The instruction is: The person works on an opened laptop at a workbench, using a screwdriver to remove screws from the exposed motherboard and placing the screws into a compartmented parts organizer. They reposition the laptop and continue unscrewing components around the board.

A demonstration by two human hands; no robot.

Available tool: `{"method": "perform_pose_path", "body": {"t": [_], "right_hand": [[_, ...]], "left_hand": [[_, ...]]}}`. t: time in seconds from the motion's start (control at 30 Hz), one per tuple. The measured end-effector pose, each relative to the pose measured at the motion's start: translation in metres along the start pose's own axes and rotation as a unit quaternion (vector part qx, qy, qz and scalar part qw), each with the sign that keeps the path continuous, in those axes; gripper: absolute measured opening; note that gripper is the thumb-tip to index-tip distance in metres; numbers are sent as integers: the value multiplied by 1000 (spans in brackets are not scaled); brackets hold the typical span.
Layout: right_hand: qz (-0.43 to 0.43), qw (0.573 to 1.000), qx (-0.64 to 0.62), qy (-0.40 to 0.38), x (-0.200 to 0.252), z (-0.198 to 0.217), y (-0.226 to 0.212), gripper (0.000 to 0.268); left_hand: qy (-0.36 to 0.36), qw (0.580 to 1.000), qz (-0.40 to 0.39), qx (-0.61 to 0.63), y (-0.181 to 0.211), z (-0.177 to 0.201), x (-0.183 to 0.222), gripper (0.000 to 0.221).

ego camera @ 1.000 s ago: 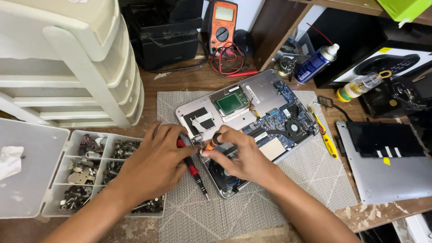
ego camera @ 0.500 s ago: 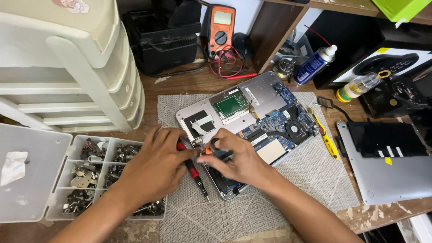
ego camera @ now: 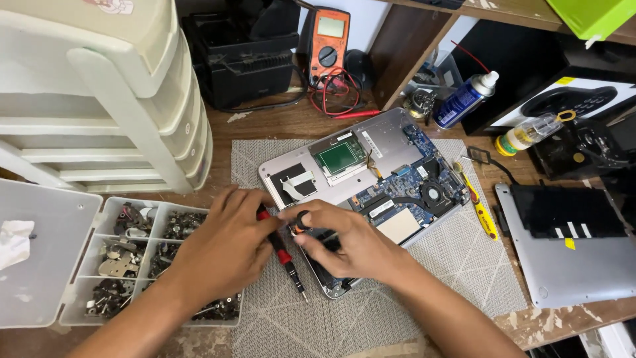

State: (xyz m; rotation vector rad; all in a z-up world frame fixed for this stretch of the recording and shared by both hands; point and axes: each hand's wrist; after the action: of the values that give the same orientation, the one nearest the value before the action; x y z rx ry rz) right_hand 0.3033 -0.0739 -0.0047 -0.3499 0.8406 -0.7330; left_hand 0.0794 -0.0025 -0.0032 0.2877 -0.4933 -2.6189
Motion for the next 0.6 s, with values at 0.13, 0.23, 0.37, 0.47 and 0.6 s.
{"method": "perform_pose_path", "body": {"t": [0.13,0.23,0.37,0.47,0.6], "right_hand": [[-23,997,-74,-17,6,2,2,61],[-39,996,-41,69,5,-8,4,55],[-36,999,-1,27,-4,-2,-4,40],[-3,999,-46,-11,-5,6,-6,51],[-6,999,-27,31,0,0,-4,54]], "left_hand": [[45,998,-43,-25,-4,-4,0,46],[44,997,-40,-41,-4,-3,0,40],[54,998,-37,-19,-3,-3,0,36],[46,998,-34,-11,-3,-2,-1,41],[55,997,-43,-31,-6,-5,0,46]]}}
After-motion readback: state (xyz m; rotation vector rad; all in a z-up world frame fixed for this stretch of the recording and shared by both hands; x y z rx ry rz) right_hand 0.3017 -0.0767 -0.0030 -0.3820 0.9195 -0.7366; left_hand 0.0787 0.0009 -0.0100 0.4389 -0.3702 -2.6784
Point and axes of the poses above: each hand's wrist, its own x-axis away from the middle knuckle, its own z-axis out of the back of the hand, y = z × x, and after that the axes turned 2 degrees about -z, right-handed
